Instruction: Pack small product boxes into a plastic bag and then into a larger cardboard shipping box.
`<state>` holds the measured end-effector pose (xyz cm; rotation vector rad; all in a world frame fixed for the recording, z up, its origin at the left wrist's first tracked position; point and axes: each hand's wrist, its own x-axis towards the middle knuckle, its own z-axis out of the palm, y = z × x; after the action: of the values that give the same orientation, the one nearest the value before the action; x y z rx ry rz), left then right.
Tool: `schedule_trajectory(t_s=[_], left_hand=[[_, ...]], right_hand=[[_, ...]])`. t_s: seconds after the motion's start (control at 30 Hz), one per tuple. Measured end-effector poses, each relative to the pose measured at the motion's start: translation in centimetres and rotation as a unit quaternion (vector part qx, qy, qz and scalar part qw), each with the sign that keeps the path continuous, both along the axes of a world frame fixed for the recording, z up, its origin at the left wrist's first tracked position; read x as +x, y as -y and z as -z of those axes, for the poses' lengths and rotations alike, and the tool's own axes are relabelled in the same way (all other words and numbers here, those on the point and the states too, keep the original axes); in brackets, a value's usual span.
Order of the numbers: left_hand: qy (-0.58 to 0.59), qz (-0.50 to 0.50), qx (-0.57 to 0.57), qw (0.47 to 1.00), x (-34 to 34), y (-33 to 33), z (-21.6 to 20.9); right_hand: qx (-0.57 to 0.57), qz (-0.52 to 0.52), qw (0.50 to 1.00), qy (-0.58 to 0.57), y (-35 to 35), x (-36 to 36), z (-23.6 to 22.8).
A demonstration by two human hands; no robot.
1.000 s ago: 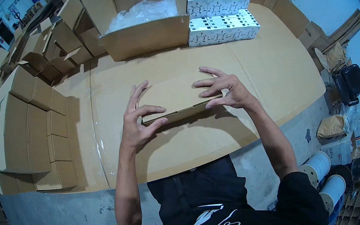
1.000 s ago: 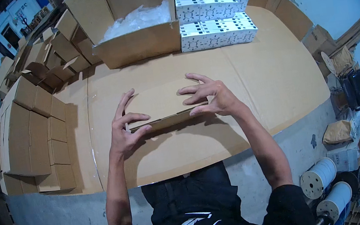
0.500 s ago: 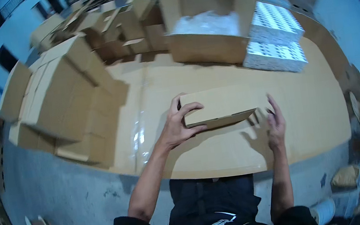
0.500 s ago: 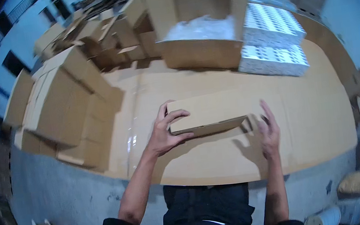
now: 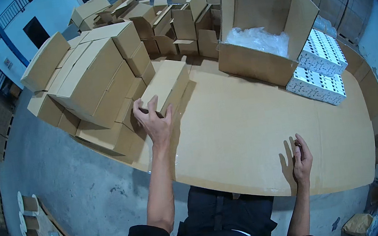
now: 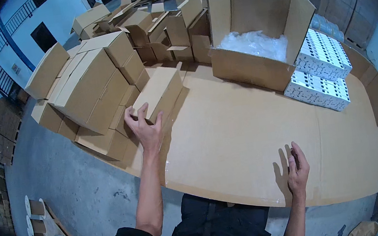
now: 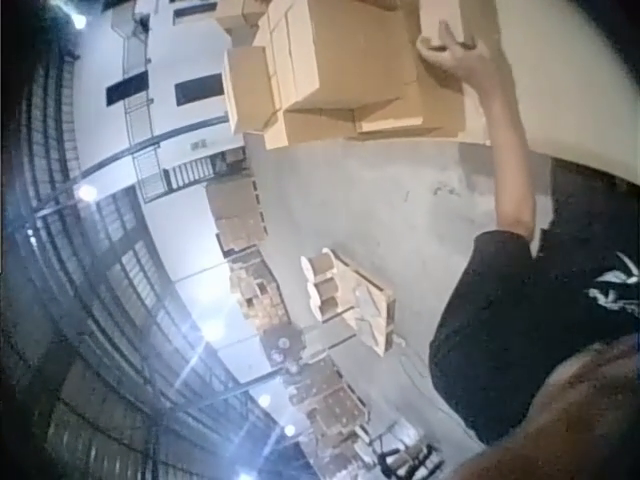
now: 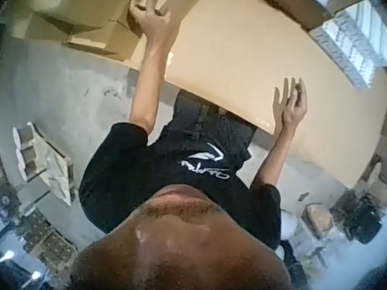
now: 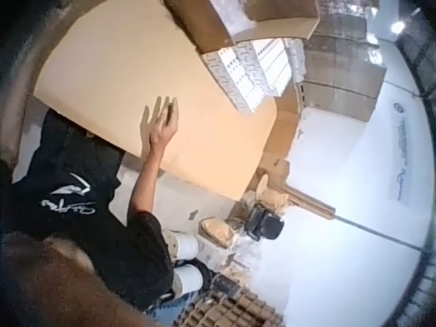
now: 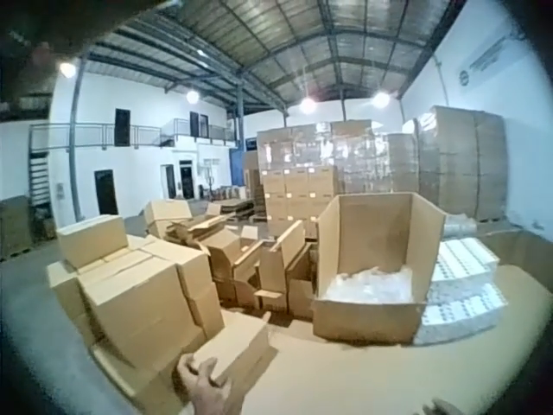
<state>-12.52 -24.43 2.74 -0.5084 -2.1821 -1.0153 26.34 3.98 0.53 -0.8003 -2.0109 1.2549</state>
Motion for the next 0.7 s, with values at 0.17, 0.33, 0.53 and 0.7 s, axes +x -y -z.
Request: schedule_trajectory(t_s=[0.17,0.33,0.53,0.7], left_hand=[[-0.109,-0.068,-0.158,0.979,-0.2,-0.6,-1.0],[-0.101,0.020,-0.133,0.986,-2.2,-0.6,-0.7],[-0.076,-0.092,-0.140,0.983,-3.2,-0.7,0.0],[-0.051,-0.126,-0.146,0.980,-2.5,-1.7,-0.2]], right_hand=[[-0.001,0.016,1.000,-0.013,0.0,0.5,0.1],[0.006,0.009,1.000,-0.005,0.0,0.5,0.1],[0.028,0.032,0.999,0.006,-0.1,0.8,0.0],[0.006,0.049,0.999,-0.010,0.0,1.1,0.0]])
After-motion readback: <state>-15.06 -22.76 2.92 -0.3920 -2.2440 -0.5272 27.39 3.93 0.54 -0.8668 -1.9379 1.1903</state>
